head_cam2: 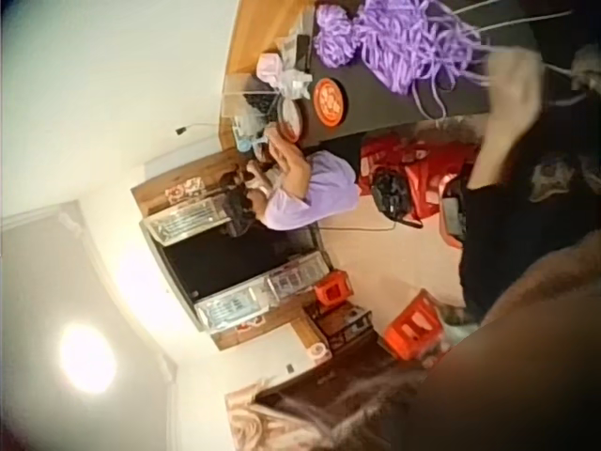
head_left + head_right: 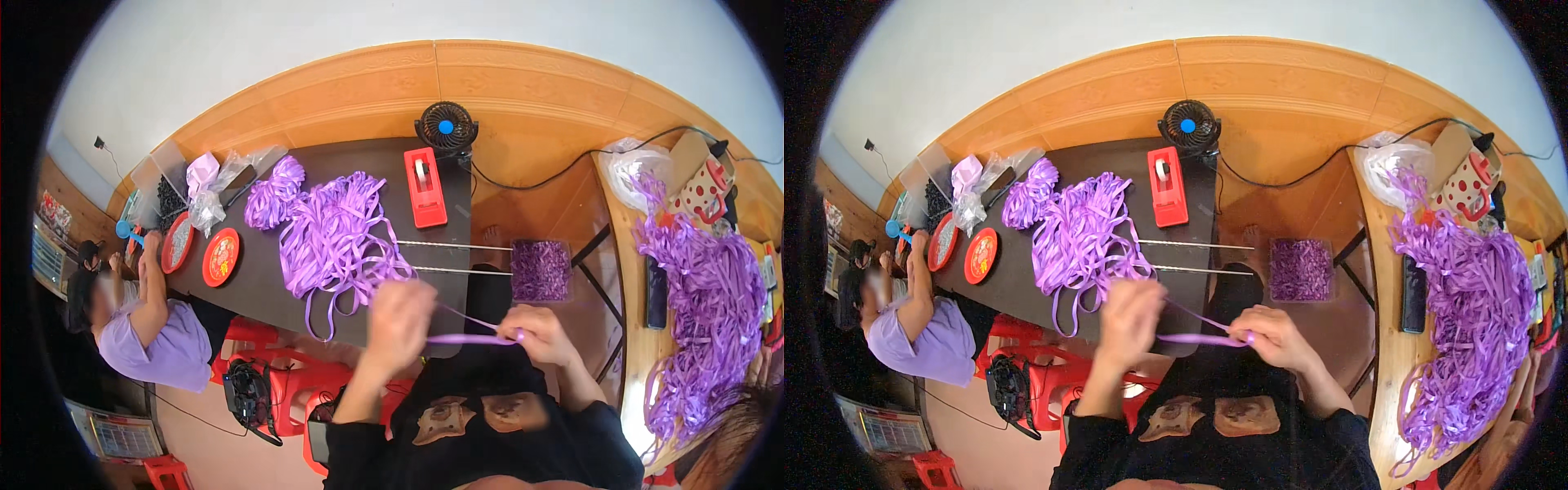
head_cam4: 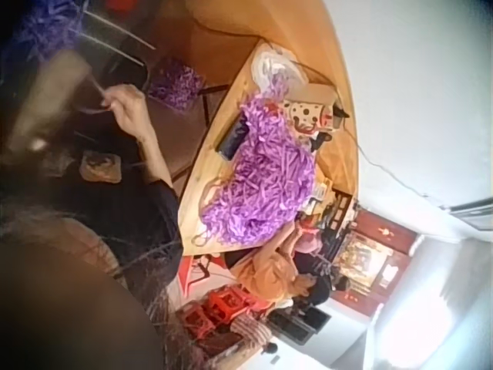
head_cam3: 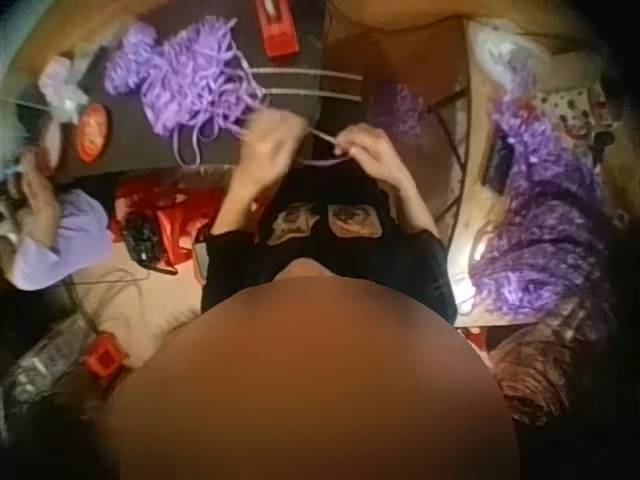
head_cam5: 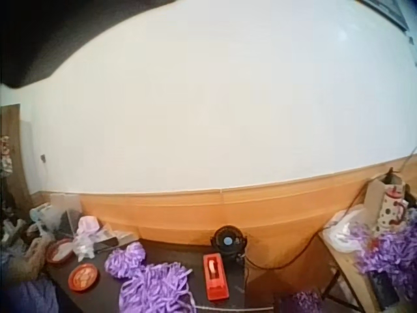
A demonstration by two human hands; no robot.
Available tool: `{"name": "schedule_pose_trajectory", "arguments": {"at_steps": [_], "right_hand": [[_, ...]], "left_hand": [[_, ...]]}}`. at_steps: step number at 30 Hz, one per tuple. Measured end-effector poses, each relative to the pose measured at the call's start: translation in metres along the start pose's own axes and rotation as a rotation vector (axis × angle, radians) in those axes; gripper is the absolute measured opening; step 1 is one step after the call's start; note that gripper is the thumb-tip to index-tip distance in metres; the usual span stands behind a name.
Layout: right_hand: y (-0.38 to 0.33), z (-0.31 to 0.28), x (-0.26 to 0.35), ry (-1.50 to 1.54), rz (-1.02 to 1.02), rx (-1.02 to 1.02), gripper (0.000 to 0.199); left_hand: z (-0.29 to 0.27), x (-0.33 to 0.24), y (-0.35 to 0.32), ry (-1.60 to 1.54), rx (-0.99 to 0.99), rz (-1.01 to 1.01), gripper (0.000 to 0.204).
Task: The person is wrapping purple ribbons around a circular wire frame to make a decorative item.
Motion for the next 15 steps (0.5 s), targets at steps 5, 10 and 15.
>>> {"name": "schedule_pose_trajectory", "arguments": {"at_steps": [5, 10, 15], "right_hand": [[-0.028, -0.021, 0.0, 0.503, 0.119, -0.24, 0.016], [-0.046, -0.046, -0.014, 0.933, -0.192, -0.539, 0.016], [-0.066, -0.06, -0.02, 0.85, -0.087, -0.648, 0.019]], "left_hand": [[-0.033, 0.077, -0.006, 0.12, 0.176, -0.173, 0.02], [-0.027, 0.092, -0.014, 0.259, 0.205, -0.119, 0.022], [-0.049, 0.129, -0.001, 0.644, 0.127, -0.075, 0.014]]}}
Point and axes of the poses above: each hand's wrist, its own y-axis towards the middle knuckle, its own z-axis out of the palm, x = y × z, the point moved 1 cm from there along y, towards the middle knuckle
